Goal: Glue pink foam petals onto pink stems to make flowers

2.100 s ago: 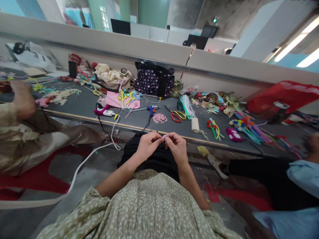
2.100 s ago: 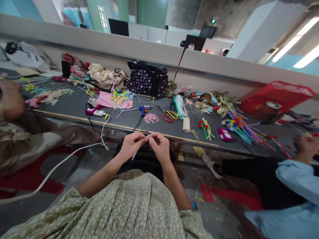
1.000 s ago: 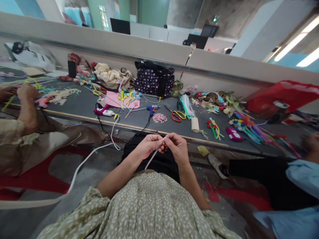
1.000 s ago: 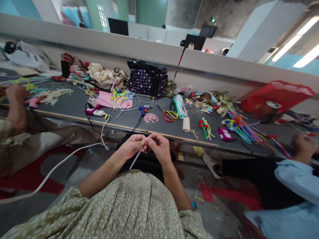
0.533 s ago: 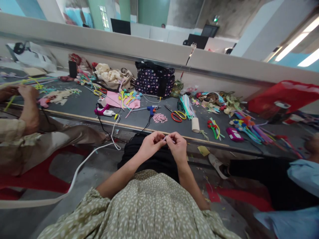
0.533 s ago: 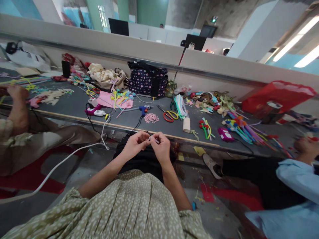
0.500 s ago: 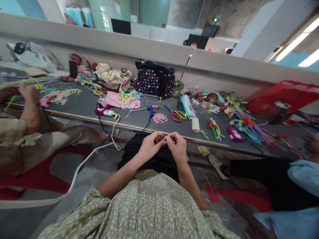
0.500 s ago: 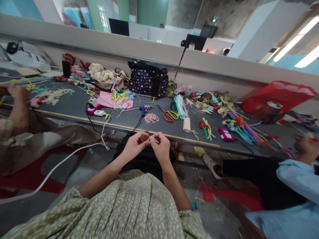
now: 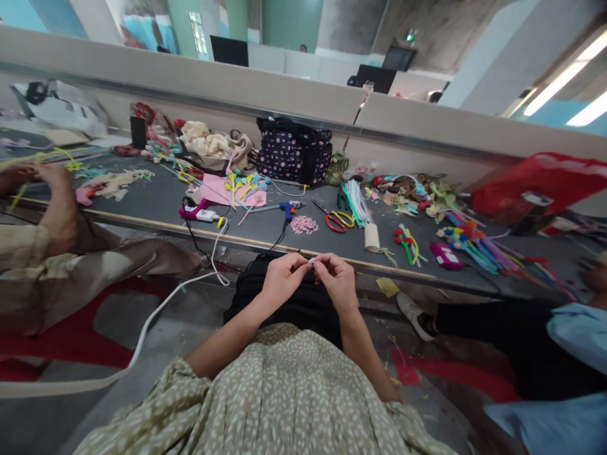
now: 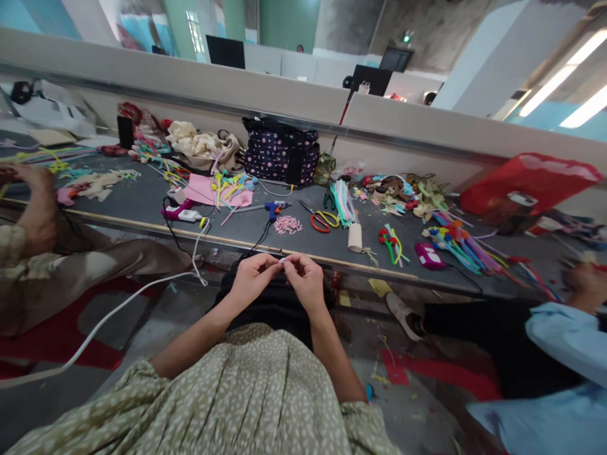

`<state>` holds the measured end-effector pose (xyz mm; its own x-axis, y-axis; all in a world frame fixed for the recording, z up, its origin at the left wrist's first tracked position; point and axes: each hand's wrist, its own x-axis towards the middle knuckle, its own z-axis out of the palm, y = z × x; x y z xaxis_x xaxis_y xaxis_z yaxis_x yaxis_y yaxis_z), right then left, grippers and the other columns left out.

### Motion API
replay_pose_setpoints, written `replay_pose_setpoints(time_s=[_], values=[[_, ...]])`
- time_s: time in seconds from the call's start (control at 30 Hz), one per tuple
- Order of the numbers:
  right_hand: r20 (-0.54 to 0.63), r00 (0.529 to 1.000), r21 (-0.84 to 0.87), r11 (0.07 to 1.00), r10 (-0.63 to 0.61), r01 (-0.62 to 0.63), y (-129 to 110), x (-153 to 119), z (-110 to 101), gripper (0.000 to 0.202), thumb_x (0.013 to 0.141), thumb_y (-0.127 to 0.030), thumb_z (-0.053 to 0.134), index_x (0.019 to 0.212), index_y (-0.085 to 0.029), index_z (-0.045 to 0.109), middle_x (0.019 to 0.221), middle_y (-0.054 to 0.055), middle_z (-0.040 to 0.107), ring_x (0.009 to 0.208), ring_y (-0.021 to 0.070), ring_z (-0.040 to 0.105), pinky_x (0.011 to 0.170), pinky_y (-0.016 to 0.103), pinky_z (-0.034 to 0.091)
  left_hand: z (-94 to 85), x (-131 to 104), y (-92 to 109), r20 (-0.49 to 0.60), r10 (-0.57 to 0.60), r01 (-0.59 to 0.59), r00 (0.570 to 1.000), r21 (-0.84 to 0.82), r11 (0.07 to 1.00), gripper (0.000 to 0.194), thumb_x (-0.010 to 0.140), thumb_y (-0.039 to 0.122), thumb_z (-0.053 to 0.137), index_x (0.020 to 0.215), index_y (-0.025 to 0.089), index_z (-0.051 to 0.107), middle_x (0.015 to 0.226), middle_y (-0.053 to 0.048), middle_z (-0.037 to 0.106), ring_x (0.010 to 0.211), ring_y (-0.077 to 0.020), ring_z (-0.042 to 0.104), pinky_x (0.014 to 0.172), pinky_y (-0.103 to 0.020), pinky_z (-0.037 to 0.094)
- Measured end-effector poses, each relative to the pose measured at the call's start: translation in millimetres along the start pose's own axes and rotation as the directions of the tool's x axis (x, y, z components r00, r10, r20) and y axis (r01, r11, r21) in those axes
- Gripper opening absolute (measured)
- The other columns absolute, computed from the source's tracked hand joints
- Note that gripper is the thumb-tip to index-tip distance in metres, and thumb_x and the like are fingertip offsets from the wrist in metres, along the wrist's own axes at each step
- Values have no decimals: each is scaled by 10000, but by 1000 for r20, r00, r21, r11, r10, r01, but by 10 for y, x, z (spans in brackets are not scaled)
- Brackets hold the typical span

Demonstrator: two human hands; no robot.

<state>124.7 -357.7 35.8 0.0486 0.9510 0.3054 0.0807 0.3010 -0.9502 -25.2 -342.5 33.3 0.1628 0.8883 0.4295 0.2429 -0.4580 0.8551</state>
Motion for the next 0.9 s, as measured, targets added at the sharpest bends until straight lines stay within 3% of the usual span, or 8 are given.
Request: replay_pose_setpoints(time_s=[0.17,0.47,0.7,0.9], values=[[0,1000,4,1000,-9,9,-11,-3,-3,133,827,-316,623,823,-187,658,680,-17,602,510,88,496,472,203,451,-12,22,-6,103,-107,127,989,-206,970,250,818,384,636,729,151,652,640,0,613,583,-113,540,563,-220,429],[43,999,95,995,20,-24,-91,-14,-10,145,814,-336,654,811,-191,653,646,-25,606,497,95,523,478,216,466,-52,57,12,312,-204,350,928,-543,763,294,755,390,727,760,110,637,640,-19,633,527,-90,552,530,-212,445],[91,996,174,984,17,-33,-102,-20,-6,131,823,-324,665,837,-194,657,657,-21,626,515,93,547,488,209,476,-74,51,18,429,-200,448,881,-619,645,291,763,383,727,760,106,639,647,-29,638,533,-87,571,524,-195,465],[115,993,152,987,36,-54,-154,-27,-9,130,816,-313,673,792,-189,639,641,-23,620,519,95,547,497,210,476,-96,59,-9,564,-220,582,796,-615,532,317,725,404,754,739,113,627,587,-4,593,469,-75,530,476,-191,459]])
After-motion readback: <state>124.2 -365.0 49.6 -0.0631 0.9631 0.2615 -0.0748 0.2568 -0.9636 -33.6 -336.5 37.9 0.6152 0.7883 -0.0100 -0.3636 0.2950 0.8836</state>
